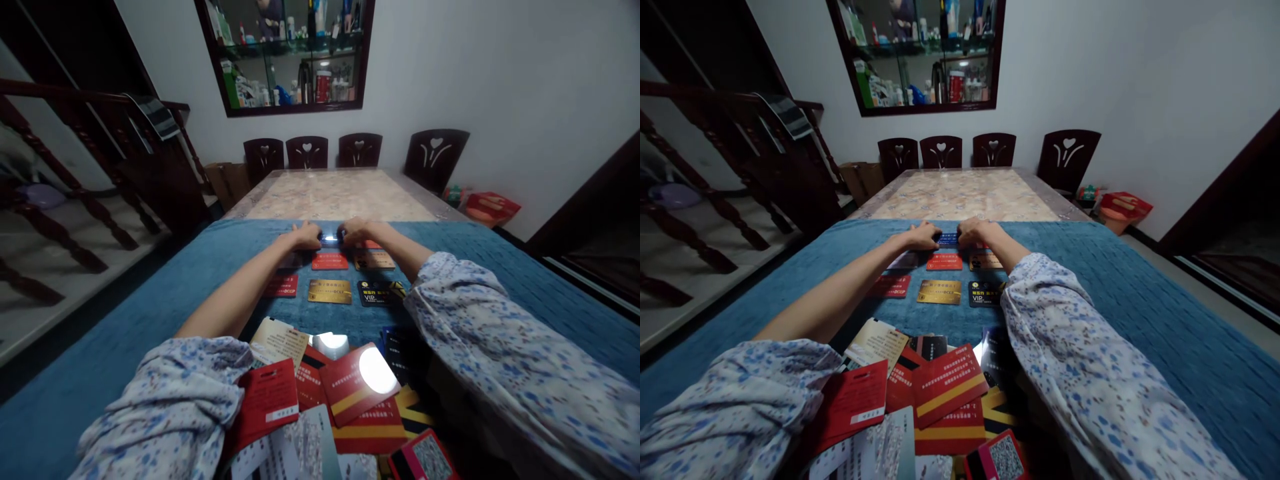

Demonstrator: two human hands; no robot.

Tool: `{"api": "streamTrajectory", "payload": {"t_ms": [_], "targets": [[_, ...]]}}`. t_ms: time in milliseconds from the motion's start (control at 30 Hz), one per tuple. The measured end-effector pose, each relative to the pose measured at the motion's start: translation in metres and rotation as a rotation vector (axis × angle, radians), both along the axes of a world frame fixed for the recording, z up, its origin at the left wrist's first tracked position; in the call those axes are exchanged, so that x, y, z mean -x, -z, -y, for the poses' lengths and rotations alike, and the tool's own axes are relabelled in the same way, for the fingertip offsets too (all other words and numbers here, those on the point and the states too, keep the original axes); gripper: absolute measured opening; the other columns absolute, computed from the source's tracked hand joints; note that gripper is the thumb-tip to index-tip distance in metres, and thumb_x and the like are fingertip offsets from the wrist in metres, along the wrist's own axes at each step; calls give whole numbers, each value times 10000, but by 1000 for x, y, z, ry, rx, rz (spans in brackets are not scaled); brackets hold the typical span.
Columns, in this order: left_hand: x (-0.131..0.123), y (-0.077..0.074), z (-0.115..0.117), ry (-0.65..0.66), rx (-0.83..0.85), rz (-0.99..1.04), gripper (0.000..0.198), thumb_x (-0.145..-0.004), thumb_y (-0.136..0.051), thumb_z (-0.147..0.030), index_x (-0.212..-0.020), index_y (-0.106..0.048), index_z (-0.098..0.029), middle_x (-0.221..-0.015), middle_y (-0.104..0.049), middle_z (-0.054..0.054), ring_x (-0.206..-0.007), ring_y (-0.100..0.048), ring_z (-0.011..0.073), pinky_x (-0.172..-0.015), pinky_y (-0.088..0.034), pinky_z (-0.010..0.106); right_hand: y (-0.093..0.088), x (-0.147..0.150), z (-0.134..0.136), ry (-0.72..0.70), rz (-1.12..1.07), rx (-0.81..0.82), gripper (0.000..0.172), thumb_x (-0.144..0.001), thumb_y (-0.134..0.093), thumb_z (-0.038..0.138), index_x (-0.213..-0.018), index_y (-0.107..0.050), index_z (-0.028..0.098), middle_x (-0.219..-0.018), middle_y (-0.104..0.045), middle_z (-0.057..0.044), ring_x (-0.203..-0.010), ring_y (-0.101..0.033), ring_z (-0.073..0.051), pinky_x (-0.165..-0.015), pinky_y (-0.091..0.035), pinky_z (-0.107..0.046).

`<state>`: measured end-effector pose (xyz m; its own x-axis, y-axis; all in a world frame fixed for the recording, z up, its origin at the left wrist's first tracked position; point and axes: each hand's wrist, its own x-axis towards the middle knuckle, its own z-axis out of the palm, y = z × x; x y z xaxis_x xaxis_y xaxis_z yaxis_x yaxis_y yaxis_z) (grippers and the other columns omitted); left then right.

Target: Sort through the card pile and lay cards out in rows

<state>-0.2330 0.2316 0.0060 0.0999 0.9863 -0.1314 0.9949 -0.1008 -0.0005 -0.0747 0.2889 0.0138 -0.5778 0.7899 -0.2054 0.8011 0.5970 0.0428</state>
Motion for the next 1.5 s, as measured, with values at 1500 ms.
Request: {"api": "streamTrajectory", "payload": {"t_ms": [1500], "targets": [[20,-14,239,123,-371,158,370,-845,-571,-191,-1201,-666,-234,-1277,-609,102,-1344,-338,363,-1063,-252,609,-16,-28,204,-514,-431,-214,201,-866,-603,272,-1010,-737,229,-1111,-711,-110,-1127,-404,-329,-853,-286,-439]]}}
